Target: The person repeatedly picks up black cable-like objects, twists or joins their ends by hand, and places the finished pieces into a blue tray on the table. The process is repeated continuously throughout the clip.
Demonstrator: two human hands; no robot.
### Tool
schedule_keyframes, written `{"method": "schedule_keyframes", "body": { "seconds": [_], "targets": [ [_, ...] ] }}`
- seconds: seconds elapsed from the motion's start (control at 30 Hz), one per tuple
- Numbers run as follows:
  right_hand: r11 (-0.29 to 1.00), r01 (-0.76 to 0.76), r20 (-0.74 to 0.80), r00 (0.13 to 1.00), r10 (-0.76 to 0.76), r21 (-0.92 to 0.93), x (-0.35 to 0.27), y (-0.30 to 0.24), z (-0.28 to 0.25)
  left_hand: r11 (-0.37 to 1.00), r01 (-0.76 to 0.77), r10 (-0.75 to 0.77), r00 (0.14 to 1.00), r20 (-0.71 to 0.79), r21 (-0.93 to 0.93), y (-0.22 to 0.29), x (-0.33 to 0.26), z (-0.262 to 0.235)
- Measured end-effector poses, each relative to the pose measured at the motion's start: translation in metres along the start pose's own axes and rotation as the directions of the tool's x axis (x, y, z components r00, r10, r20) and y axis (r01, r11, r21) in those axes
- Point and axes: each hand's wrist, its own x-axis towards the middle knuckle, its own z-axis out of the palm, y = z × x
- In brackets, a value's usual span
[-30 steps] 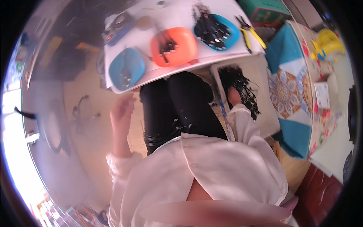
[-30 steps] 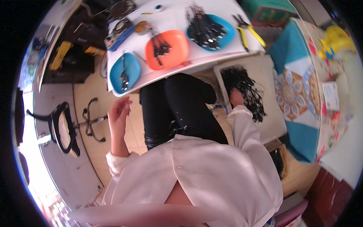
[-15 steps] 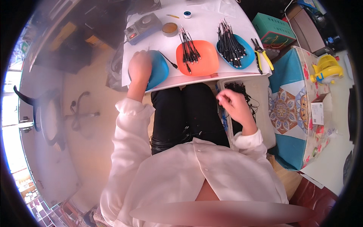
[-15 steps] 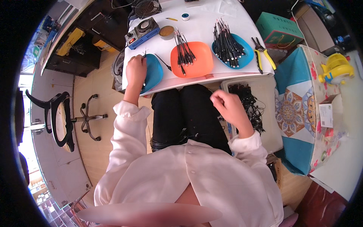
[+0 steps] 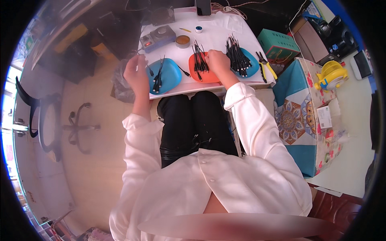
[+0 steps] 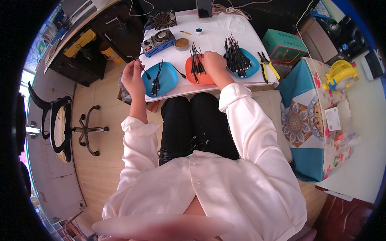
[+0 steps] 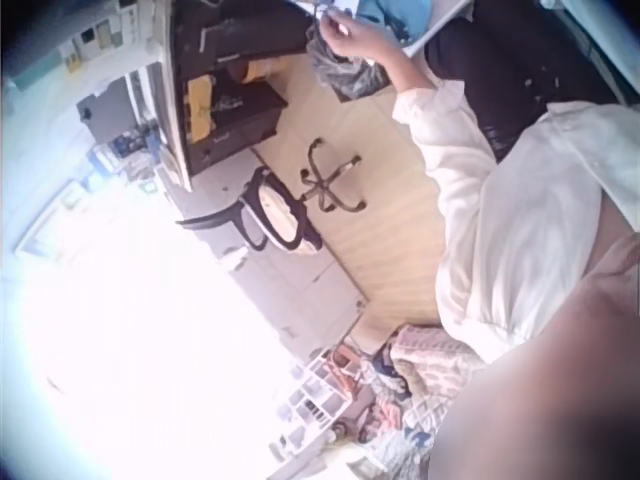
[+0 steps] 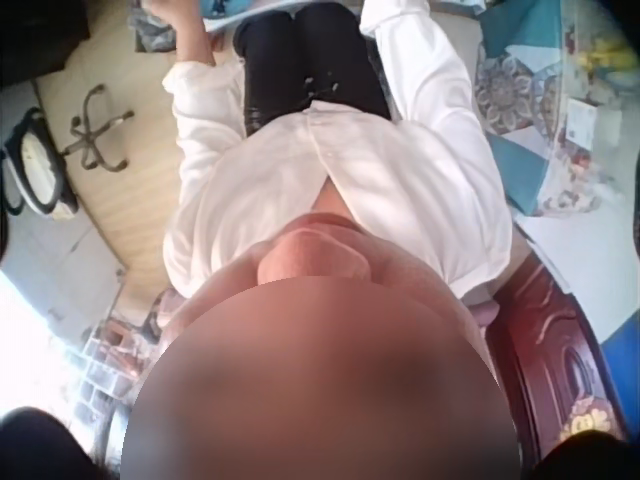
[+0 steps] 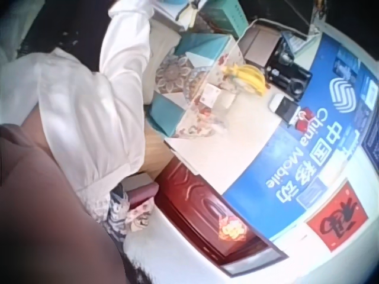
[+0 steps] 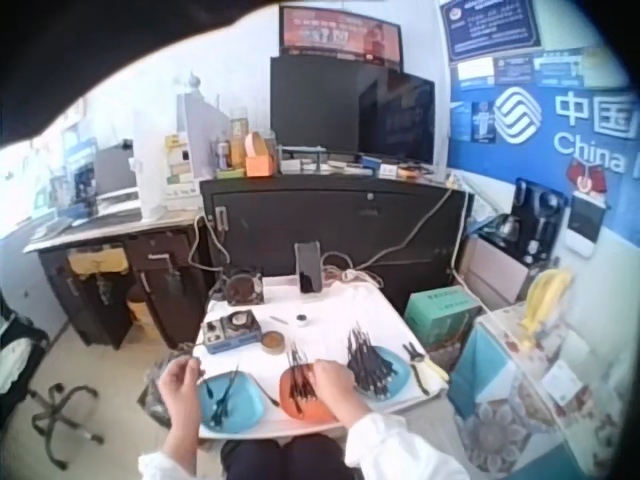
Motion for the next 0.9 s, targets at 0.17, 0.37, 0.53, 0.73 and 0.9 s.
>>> {"method": "schedule_keyframes", "body": {
  "seconds": [0.17, 0.37, 0.53, 0.73, 0.9],
  "targets": [
    [0.997, 0.045, -0.093, 0.995, -0.04, 0.056, -0.004, 0.007, -0.001, 0.801, 0.301, -0.222, 0.952, 0.211, -0.518, 0.039, -0.02, -0.005],
    [0.995, 0.096, -0.104, 0.99, -0.092, 0.034, -0.007, 0.014, 0.0, 0.683, 0.52, -0.343, 0.849, 0.402, -0.514, 0.081, -0.084, -0.011],
    [0.903, 0.033, -0.082, 0.997, 0.002, 0.429, -0.052, 0.007, -0.048, 0.636, 0.556, -0.403, 0.831, 0.384, -0.535, 0.104, -0.122, -0.009],
    [0.442, 0.204, -0.087, 0.959, -0.271, 0.874, -0.208, -0.044, -0.086, 0.59, 0.584, -0.401, 0.811, 0.426, -0.557, 0.136, -0.152, -0.007],
    [0.583, 0.242, -0.125, 0.964, -0.233, 0.775, -0.239, -0.062, -0.084, 0.595, 0.576, -0.348, 0.813, 0.467, -0.56, 0.15, -0.169, -0.01]
  ]
}}
